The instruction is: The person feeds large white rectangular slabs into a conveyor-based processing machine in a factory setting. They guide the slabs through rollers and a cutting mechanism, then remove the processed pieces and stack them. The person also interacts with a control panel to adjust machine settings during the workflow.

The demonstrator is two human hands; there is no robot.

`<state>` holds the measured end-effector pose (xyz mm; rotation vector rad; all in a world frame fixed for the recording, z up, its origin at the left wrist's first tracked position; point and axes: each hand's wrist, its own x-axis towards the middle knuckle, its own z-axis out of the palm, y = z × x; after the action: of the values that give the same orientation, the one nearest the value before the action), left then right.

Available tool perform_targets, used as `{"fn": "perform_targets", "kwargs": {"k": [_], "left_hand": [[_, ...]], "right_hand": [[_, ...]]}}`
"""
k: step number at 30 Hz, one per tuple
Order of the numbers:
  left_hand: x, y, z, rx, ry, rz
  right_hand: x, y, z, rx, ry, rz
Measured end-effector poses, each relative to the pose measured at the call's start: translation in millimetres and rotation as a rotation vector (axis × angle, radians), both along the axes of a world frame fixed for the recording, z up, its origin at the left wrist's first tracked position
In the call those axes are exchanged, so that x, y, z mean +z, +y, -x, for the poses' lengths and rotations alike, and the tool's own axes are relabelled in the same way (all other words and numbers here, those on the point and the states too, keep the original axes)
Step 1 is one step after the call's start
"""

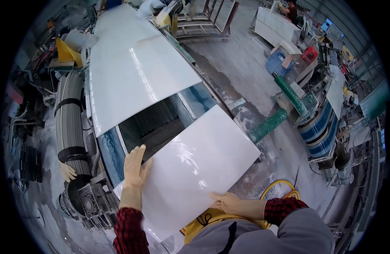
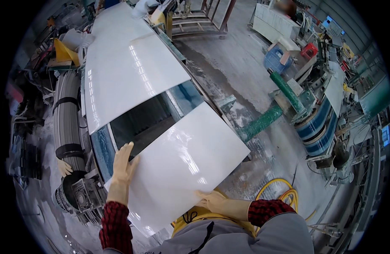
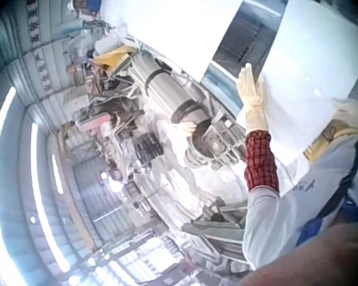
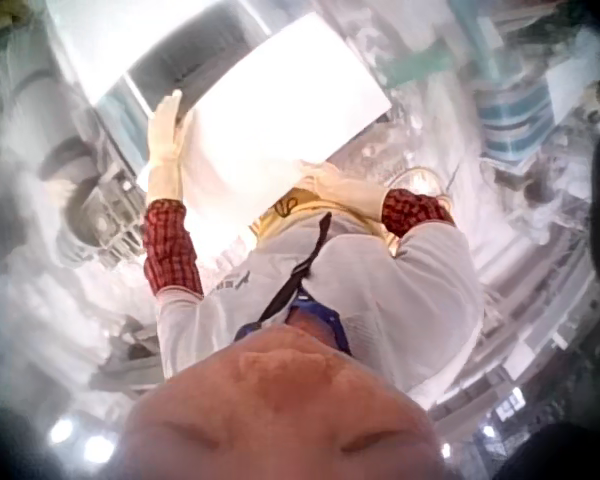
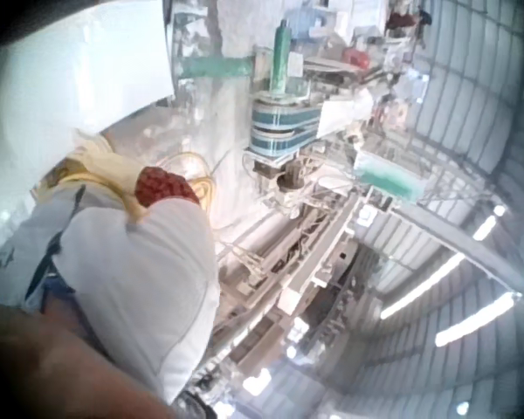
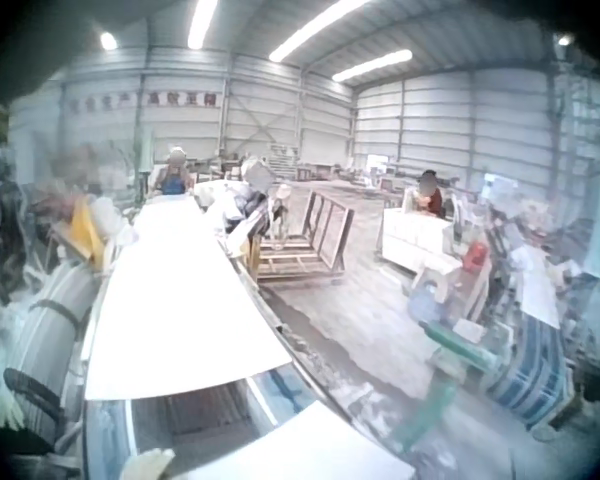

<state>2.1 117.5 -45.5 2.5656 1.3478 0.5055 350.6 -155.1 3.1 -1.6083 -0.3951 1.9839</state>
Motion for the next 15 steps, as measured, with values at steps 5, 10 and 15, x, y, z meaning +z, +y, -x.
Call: {"fn": "perform_targets", "kwargs": {"k": [5, 10, 15], "left_hand": [[87, 41, -90, 0.305, 0.135, 1.011], [102, 21, -84, 0.167, 0.189, 0.777], [157, -37, -70, 0.450, 0.178, 0.449]], "right_hand": [[-42, -19, 1, -0.380, 0.289, 0.100], [-102, -28, -13, -0.154, 0.398, -0.029], [-195, -26, -29, 0.309, 0.540, -0.776]]}}
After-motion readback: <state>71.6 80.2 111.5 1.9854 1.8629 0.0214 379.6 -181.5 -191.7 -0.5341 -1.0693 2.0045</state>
